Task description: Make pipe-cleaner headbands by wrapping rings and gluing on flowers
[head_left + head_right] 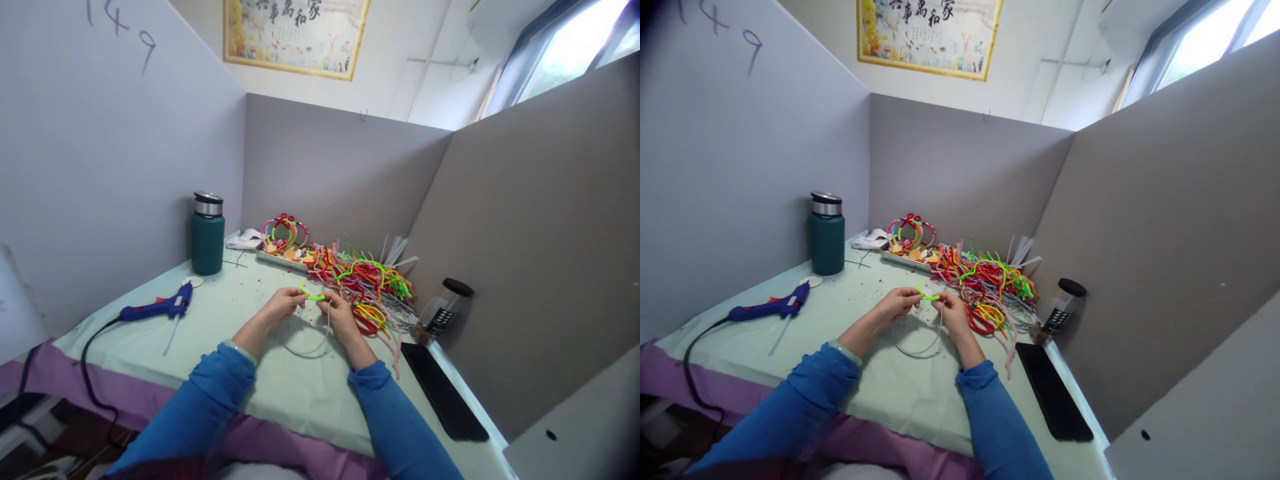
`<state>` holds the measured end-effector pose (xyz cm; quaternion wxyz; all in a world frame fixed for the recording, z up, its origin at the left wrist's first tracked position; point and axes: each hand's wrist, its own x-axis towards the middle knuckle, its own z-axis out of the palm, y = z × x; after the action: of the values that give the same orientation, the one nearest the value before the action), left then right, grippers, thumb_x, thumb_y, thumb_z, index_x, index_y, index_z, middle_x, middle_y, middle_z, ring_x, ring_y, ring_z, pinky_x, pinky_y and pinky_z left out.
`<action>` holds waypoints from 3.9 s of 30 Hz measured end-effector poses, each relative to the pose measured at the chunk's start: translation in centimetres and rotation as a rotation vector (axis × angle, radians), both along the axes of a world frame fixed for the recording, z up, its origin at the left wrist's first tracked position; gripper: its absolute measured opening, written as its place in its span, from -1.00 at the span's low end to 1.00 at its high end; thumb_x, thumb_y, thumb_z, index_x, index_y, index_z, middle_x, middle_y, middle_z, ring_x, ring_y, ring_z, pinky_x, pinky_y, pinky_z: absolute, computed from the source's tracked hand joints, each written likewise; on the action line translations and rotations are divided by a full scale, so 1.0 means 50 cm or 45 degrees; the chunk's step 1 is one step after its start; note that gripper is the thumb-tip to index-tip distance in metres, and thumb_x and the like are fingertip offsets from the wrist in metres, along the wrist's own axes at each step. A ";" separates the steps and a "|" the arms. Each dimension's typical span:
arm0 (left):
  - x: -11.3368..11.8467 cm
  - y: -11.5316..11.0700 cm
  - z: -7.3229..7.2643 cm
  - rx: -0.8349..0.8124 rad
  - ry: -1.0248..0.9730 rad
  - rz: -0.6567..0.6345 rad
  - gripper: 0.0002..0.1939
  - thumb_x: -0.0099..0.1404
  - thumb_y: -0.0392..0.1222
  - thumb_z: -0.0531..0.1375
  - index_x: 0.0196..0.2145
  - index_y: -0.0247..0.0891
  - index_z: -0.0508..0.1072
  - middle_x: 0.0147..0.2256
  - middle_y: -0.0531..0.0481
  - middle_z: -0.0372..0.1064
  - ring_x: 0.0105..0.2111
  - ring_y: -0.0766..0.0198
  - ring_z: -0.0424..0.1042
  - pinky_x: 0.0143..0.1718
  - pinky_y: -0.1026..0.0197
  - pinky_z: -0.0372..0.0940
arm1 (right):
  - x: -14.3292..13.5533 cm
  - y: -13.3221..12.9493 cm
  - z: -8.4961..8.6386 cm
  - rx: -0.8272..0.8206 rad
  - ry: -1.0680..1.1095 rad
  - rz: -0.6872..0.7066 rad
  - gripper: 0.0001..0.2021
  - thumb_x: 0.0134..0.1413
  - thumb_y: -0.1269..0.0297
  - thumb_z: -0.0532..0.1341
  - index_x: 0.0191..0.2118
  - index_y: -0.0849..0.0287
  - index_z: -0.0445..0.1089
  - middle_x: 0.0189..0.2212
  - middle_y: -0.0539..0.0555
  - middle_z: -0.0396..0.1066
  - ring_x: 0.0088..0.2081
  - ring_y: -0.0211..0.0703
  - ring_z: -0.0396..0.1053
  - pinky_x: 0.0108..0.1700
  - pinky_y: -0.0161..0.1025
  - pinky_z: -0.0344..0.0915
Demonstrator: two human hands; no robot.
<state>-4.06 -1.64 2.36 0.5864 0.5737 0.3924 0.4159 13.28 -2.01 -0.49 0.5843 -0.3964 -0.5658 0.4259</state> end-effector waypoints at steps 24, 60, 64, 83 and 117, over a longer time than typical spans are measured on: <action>0.005 0.003 -0.005 0.154 0.028 0.086 -0.66 -0.07 -0.01 0.30 -0.41 -0.34 0.44 -0.69 0.19 0.13 -0.72 0.51 -0.02 -0.69 0.36 -0.16 | -0.028 -0.017 -0.003 0.227 -0.176 -0.077 -0.79 -0.08 0.10 0.27 -0.47 0.15 0.36 -0.65 -0.09 0.18 -0.59 -0.30 0.11 -0.54 -0.33 0.06; 0.002 0.003 0.006 0.094 -0.022 0.060 -0.57 -0.11 0.00 0.35 -0.33 -0.38 0.47 -0.65 0.17 0.20 -0.74 0.55 -0.06 -0.70 0.36 -0.19 | -0.026 -0.020 -0.003 0.258 -0.117 -0.077 -0.80 -0.03 0.14 0.26 -0.45 0.18 0.40 -0.67 -0.11 0.14 -0.60 -0.32 0.08 -0.53 -0.33 0.03; 0.007 0.013 -0.003 0.283 -0.005 0.078 -0.62 -0.13 -0.04 0.36 -0.41 -0.38 0.48 -0.54 0.05 0.37 -0.59 0.44 0.23 -0.56 0.36 0.09 | -0.024 -0.017 -0.005 0.245 -0.118 -0.084 -0.79 -0.05 0.13 0.26 -0.44 0.20 0.40 -0.68 -0.12 0.14 -0.61 -0.33 0.08 -0.54 -0.34 0.02; 0.011 0.037 -0.039 0.567 0.071 0.133 -0.78 0.00 -0.16 0.26 -0.39 -0.36 0.49 -0.41 -0.03 0.42 -0.39 0.28 0.37 -0.31 0.27 0.25 | -0.035 -0.011 -0.007 0.074 -0.128 0.058 -0.73 -0.14 0.12 0.29 -0.33 0.20 0.41 -0.66 -0.11 0.21 -0.63 -0.35 0.10 -0.58 -0.35 0.05; 0.001 -0.013 0.013 0.158 -0.164 -0.134 -0.62 -0.04 0.06 0.31 -0.45 -0.31 0.36 -0.73 0.26 -0.05 -0.74 0.55 -0.13 -0.68 0.34 -0.27 | -0.024 -0.018 0.001 -0.231 0.283 0.388 -0.70 -0.22 0.14 0.37 -0.47 0.19 0.28 -0.65 -0.15 0.09 -0.65 -0.42 -0.03 -0.61 -0.40 -0.11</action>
<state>-4.01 -2.30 3.03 0.5947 0.6010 0.2968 0.4439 12.07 -2.89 -0.44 0.5340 -0.3078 -0.5105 0.5995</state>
